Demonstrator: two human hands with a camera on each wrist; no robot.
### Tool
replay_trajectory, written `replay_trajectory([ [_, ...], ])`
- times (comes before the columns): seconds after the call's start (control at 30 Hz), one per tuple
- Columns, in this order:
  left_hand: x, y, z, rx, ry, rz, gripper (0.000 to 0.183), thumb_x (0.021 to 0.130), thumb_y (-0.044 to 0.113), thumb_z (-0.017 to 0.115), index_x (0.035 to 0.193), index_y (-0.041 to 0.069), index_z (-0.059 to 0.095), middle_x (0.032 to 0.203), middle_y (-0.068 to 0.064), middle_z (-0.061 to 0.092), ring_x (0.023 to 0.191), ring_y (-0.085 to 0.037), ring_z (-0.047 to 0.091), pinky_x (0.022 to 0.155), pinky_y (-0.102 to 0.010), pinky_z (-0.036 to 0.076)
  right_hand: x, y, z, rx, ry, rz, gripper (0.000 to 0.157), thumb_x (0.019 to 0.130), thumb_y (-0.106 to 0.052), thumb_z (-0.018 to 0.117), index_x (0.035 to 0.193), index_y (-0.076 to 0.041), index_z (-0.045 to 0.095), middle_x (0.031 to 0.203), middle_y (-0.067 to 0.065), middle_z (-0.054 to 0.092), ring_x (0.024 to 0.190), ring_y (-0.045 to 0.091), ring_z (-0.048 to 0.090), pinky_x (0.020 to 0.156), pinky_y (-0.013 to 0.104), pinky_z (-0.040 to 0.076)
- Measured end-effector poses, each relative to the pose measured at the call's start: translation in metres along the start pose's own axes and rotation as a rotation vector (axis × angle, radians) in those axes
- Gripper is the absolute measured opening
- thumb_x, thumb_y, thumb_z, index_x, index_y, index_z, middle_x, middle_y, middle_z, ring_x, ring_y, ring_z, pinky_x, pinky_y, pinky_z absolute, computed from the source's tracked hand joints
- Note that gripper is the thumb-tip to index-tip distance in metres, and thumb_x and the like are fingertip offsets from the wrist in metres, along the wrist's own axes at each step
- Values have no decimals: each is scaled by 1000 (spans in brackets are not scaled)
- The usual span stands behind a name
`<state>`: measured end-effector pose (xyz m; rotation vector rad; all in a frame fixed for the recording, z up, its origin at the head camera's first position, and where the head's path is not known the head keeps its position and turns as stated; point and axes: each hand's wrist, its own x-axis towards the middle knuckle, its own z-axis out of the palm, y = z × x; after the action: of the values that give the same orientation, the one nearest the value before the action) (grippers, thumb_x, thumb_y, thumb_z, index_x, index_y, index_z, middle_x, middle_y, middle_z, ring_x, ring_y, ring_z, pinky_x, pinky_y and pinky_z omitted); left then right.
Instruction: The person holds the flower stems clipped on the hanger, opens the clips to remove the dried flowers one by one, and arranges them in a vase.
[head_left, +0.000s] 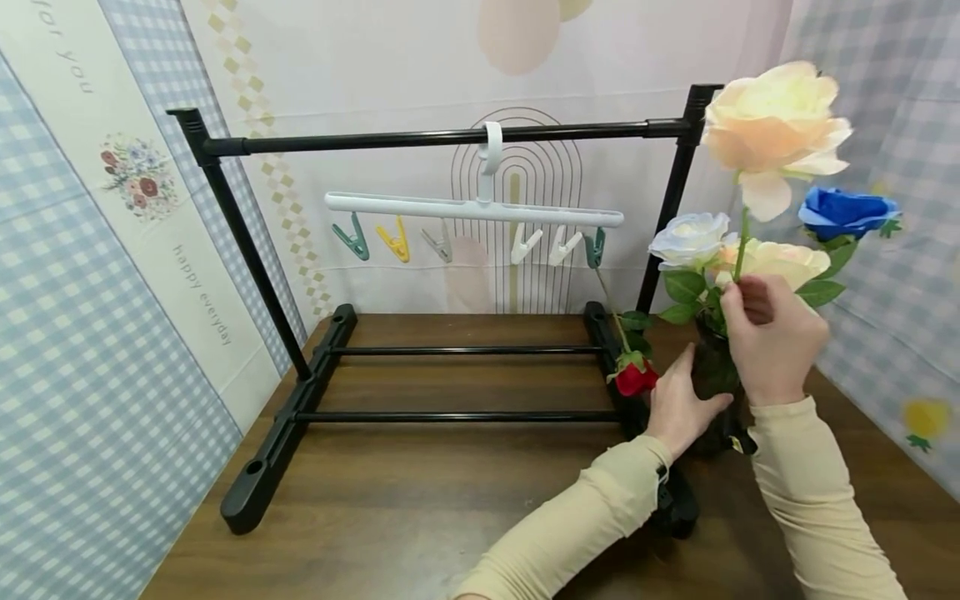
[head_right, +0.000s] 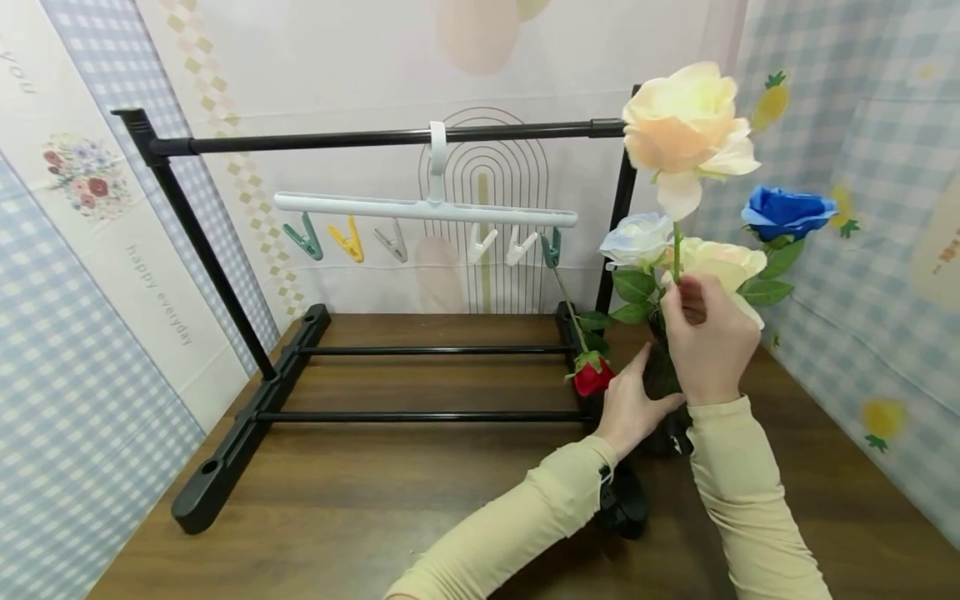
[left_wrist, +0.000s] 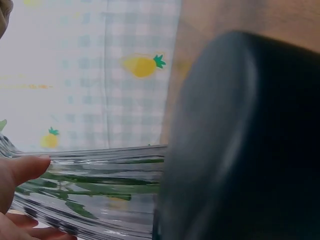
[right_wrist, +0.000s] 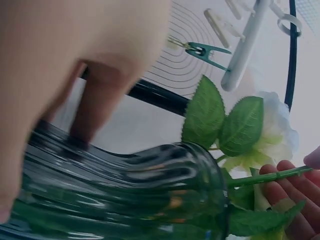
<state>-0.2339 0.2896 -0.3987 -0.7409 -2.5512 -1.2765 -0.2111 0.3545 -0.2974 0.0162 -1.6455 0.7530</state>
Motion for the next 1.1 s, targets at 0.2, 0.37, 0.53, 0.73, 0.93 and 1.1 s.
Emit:
replay_trajectory([
  [0.2,0,-4,2,89,47,44,73,82,40,75,145,20,45,137,8,58,114,-7,63,88,-19,51,-11,1,0,-51,-12,-58,19,88,-7,66,94,10,71,83,30,70,81,-35,43,76,-4,33],
  [0.37,-1,-6,3,94,40,56,73,84,40,74,146,21,43,137,8,58,112,-9,64,86,-21,52,-20,2,-1,-128,-3,-74,19,88,-10,65,92,7,72,81,27,71,83,-38,36,76,-5,25],
  [0.53,-3,-9,4,96,49,80,72,84,40,73,147,21,42,137,7,58,112,-9,65,87,-21,52,-27,7,-3,-212,26,-113,20,88,-14,66,90,4,74,82,23,73,61,11,65,62,11,31],
  [0.73,-4,-11,5,93,48,87,72,86,41,71,148,21,41,139,6,57,115,-9,63,89,-20,52,-34,14,-2,-279,72,-143,21,88,-19,68,89,0,77,77,20,73,54,40,58,52,38,37],
  [0.93,-2,-13,6,109,49,97,72,87,40,71,148,21,40,140,5,56,119,-8,61,91,-21,51,-40,20,2,-289,133,-172,18,87,-16,69,82,0,76,75,22,71,66,42,62,71,52,42],
  [1.1,-3,-14,6,106,33,97,71,88,39,69,149,21,39,142,5,54,122,-8,59,93,-21,50,-47,27,6,-257,160,-181,15,83,-12,71,81,2,75,79,26,69,82,44,60,79,55,28],
])
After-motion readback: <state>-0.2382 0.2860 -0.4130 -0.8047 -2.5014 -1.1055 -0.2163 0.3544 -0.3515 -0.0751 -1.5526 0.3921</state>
